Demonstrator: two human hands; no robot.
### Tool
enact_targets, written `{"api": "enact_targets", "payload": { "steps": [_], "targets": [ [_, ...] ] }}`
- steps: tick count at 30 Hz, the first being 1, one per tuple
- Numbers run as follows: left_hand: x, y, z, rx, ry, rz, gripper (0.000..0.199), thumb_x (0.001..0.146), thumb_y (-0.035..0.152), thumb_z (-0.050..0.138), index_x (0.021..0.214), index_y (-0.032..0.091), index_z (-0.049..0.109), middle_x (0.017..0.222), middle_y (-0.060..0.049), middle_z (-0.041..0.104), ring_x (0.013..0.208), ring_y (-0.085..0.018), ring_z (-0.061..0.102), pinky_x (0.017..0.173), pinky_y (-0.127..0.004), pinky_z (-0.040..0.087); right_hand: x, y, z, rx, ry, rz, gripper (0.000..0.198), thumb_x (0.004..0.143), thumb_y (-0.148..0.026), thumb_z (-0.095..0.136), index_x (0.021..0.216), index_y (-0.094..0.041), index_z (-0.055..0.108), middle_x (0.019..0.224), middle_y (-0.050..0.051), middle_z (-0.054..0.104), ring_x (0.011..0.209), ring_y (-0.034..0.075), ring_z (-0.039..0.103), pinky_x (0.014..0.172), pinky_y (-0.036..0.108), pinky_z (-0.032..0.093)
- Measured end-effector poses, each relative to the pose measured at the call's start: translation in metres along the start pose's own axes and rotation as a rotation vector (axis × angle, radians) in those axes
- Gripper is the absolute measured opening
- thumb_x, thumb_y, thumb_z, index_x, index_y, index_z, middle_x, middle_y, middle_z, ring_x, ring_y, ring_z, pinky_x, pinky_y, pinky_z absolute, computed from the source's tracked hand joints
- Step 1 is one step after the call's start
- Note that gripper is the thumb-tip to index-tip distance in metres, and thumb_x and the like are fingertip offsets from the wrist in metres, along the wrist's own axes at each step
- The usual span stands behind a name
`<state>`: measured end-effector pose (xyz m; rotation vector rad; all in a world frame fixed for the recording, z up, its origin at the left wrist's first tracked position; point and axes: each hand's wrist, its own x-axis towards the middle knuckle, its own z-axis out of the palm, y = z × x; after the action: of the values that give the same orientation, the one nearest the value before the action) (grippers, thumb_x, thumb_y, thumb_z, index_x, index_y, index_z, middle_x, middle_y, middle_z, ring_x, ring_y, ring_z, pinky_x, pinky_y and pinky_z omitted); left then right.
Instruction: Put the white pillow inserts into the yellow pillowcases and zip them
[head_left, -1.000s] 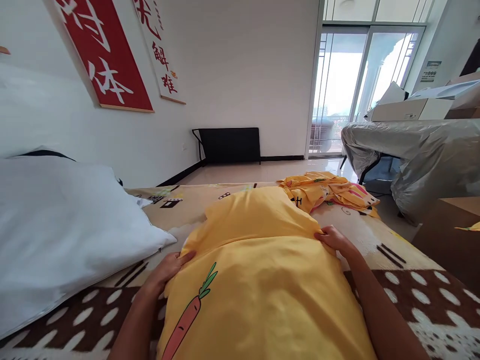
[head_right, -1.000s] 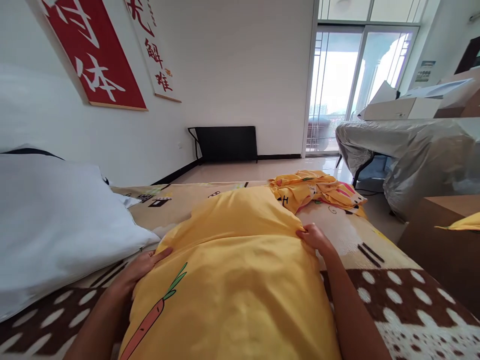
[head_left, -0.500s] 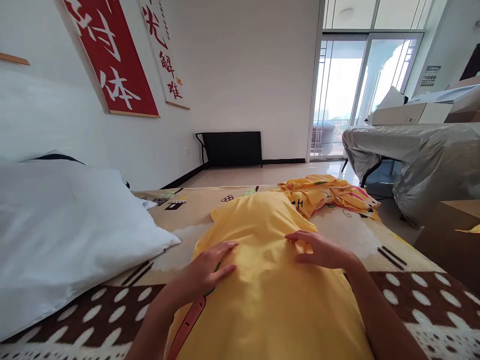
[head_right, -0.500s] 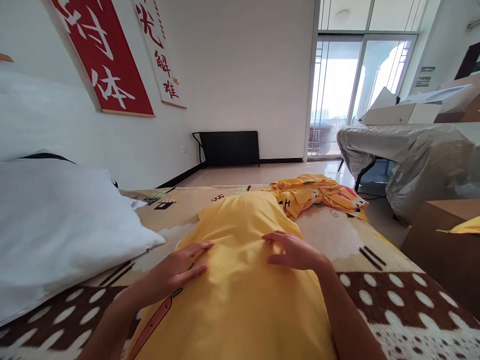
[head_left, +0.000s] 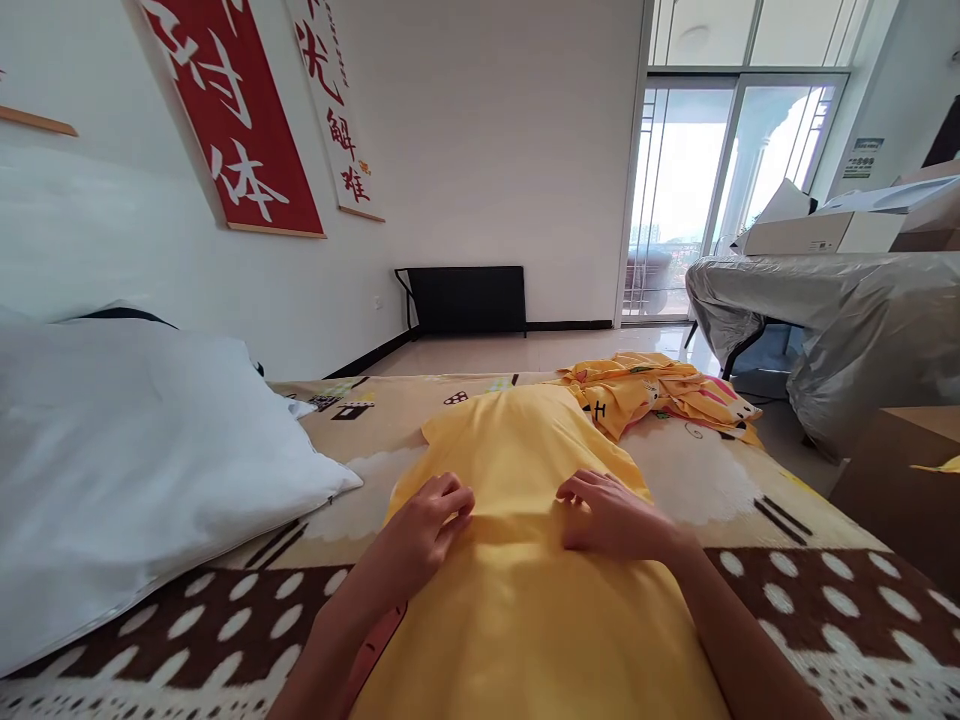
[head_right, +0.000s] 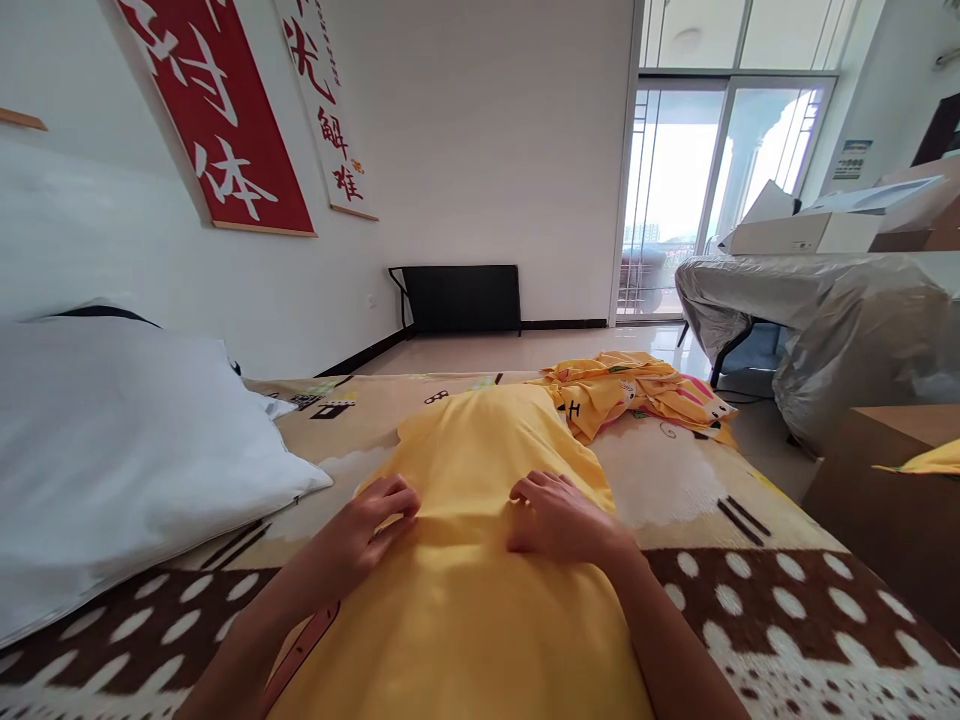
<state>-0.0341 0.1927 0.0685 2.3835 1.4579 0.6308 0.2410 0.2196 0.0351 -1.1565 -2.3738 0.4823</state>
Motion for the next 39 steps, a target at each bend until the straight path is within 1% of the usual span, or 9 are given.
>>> {"api": "enact_targets", "payload": {
  "steps": [3, 6, 11, 13, 16, 23, 31, 35, 39],
  "targets": [
    [-0.003, 0.006, -0.001, 0.076, 0.038, 0.042, 0.025, 0.091, 0.03, 0.033, 0.072, 0.021, 0.047, 0.091, -0.005, 0.052, 0.084, -0.019, 0.05, 0.077, -0.031, 0.041, 0.004, 0.001, 0.008, -0.031, -0.043, 0.008, 0.004, 0.078, -0.022, 0.059, 0.081, -0.02, 0.058, 0.087, 0.001, 0.058, 0.079, 0.015, 0.05, 0.075, 0.027, 0.039],
    [-0.005, 0.01, -0.002, 0.117, 0.055, 0.056, 0.024, 0.091, 0.028, 0.033, 0.072, 0.021, 0.047, 0.091, -0.004, 0.053, 0.083, -0.018, 0.051, 0.075, -0.03, 0.04, 0.005, -0.001, 0.009, -0.028, -0.07, -0.03, 0.008, 0.081, -0.016, 0.053, 0.073, -0.019, 0.054, 0.08, 0.0, 0.058, 0.073, 0.013, 0.048, 0.074, 0.027, 0.038],
    [-0.008, 0.014, -0.004, 0.147, 0.15, 0.07, 0.021, 0.091, 0.026, 0.033, 0.077, 0.021, 0.048, 0.092, -0.003, 0.053, 0.081, -0.017, 0.05, 0.073, -0.028, 0.04, 0.003, -0.009, 0.004, 0.008, 0.049, -0.01, 0.004, 0.083, -0.019, 0.053, 0.087, -0.02, 0.055, 0.091, 0.002, 0.058, 0.083, 0.015, 0.05, 0.077, 0.027, 0.04],
    [-0.008, 0.016, -0.004, 0.152, 0.205, 0.1, 0.02, 0.091, 0.025, 0.033, 0.08, 0.021, 0.049, 0.095, -0.004, 0.053, 0.083, -0.017, 0.051, 0.074, -0.029, 0.04, 0.004, -0.011, 0.006, 0.018, 0.101, -0.013, 0.019, 0.08, -0.023, 0.06, 0.098, -0.021, 0.055, 0.101, 0.004, 0.057, 0.092, 0.017, 0.05, 0.083, 0.03, 0.039],
    [-0.01, 0.019, -0.003, 0.113, 0.228, 0.124, 0.02, 0.092, 0.025, 0.032, 0.085, 0.022, 0.051, 0.094, -0.005, 0.054, 0.083, -0.018, 0.051, 0.074, -0.028, 0.041, 0.007, -0.01, 0.011, -0.008, 0.121, -0.049, 0.006, 0.083, -0.024, 0.058, 0.088, -0.022, 0.057, 0.097, 0.003, 0.058, 0.092, 0.017, 0.051, 0.087, 0.033, 0.038],
    [-0.007, 0.02, 0.002, -0.032, 0.162, 0.001, 0.022, 0.092, 0.036, 0.033, 0.081, 0.022, 0.045, 0.075, 0.0, 0.052, 0.065, -0.014, 0.047, 0.063, -0.025, 0.038, -0.001, -0.019, -0.007, 0.026, 0.318, -0.165, 0.019, 0.094, -0.028, 0.038, 0.087, -0.021, 0.053, 0.093, 0.006, 0.061, 0.086, 0.017, 0.053, 0.081, 0.03, 0.039],
    [0.009, 0.012, 0.027, -0.05, -0.021, -0.063, 0.015, 0.09, 0.035, 0.03, 0.084, 0.024, 0.039, 0.062, 0.004, 0.051, 0.053, -0.014, 0.047, 0.054, -0.025, 0.03, 0.0, -0.017, 0.002, 0.202, 0.324, 0.02, 0.021, 0.092, -0.039, 0.038, 0.085, -0.022, 0.049, 0.073, -0.003, 0.056, 0.068, 0.012, 0.047, 0.067, 0.023, 0.037],
    [-0.001, 0.022, 0.013, 0.035, 0.055, -0.131, 0.025, 0.091, 0.045, 0.027, 0.088, 0.024, 0.041, 0.065, 0.001, 0.058, 0.058, -0.018, 0.054, 0.059, -0.027, 0.034, 0.0, -0.015, 0.0, 0.137, 0.221, 0.051, 0.026, 0.093, -0.043, 0.036, 0.086, -0.022, 0.05, 0.058, -0.006, 0.045, 0.056, 0.011, 0.038, 0.057, 0.022, 0.031],
    [-0.001, 0.031, 0.017, 0.123, -0.049, -0.12, 0.032, 0.09, 0.05, 0.031, 0.085, 0.024, 0.049, 0.063, -0.001, 0.059, 0.064, -0.021, 0.06, 0.057, -0.028, 0.032, 0.004, -0.013, 0.004, 0.02, -0.011, 0.153, 0.026, 0.088, -0.049, 0.046, 0.088, -0.025, 0.056, 0.072, -0.002, 0.059, 0.07, 0.014, 0.051, 0.062, 0.023, 0.032]
  ]
}}
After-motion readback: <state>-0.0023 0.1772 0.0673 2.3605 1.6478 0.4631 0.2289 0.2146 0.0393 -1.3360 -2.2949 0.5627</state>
